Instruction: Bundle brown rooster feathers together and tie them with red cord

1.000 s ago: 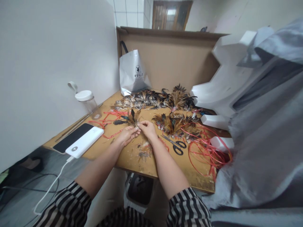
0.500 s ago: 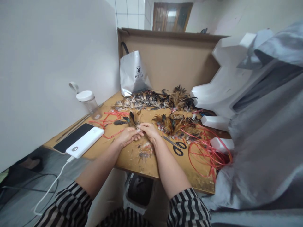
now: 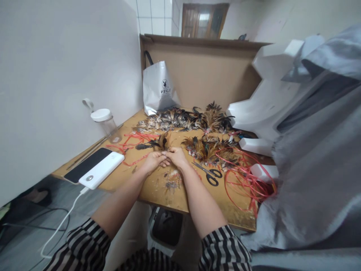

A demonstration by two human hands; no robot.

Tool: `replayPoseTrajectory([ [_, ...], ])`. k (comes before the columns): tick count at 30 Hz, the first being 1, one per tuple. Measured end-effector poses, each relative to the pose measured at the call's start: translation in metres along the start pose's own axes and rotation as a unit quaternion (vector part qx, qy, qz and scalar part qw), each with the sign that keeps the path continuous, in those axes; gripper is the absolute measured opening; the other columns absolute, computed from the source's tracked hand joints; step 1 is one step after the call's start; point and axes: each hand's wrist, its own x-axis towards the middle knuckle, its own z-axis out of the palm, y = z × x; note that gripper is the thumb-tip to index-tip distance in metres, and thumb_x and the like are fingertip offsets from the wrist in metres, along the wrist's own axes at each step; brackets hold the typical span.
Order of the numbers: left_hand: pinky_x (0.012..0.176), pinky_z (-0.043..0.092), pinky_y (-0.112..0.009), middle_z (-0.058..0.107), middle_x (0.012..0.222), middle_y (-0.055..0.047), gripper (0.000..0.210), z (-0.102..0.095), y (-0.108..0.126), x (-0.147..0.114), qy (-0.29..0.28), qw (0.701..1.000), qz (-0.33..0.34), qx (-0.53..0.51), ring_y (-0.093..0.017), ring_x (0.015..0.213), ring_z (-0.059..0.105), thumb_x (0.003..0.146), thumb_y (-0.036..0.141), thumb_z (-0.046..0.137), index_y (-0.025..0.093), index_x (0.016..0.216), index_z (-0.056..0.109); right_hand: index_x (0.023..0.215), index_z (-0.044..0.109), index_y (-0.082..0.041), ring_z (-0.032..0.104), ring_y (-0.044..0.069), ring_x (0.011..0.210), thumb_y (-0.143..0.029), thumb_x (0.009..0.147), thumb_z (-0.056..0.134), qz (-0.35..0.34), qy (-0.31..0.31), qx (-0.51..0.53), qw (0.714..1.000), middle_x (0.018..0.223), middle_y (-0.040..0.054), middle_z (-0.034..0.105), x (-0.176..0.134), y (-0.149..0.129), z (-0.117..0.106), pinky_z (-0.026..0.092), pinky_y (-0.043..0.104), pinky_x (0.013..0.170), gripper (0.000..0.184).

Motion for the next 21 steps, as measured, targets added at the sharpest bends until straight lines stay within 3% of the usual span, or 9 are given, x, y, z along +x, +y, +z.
replayPoseTrajectory([
  [6,0.05,0.043,-0.021,0.063,0.059,-0.005,0.021,0.002,-0.009,0.007,0.071,0.997,0.031,-0.011,-0.01,0.05,0.056,0.063,0.028,0.066,0.009,0.071,0.062,0.044,0.043,-0.015,0.032,0.005,0.04,-0.042,0.053,0.068,-0.033,0.063,-0.013,0.997,0.04,-0.0065,0.04,0.004,0.006,0.008,0.022,0.02,0.041,0.037],
  [12,0.051,0.041,-0.02,0.061,0.057,-0.004,0.018,-0.002,-0.014,0.009,0.082,0.994,0.065,0.004,-0.008,0.048,0.053,0.065,0.027,0.063,0.009,0.071,0.064,0.044,0.045,-0.015,0.034,0.006,0.042,-0.044,0.054,0.067,-0.055,0.078,-0.036,0.995,0.041,-0.005,0.042,0.003,0.003,0.008,0.025,0.021,0.042,0.037],
  [21,0.05,0.04,-0.022,0.06,0.056,-0.005,0.02,-0.005,-0.014,0.008,0.056,0.995,0.073,0.03,-0.009,0.047,0.051,0.066,0.029,0.061,0.009,0.064,0.063,0.048,0.048,-0.015,0.048,0.009,0.046,-0.038,0.058,0.068,-0.014,-0.051,0.075,0.996,0.046,-0.002,0.052,0.001,0.004,-0.001,0.036,0.022,0.049,0.032],
])
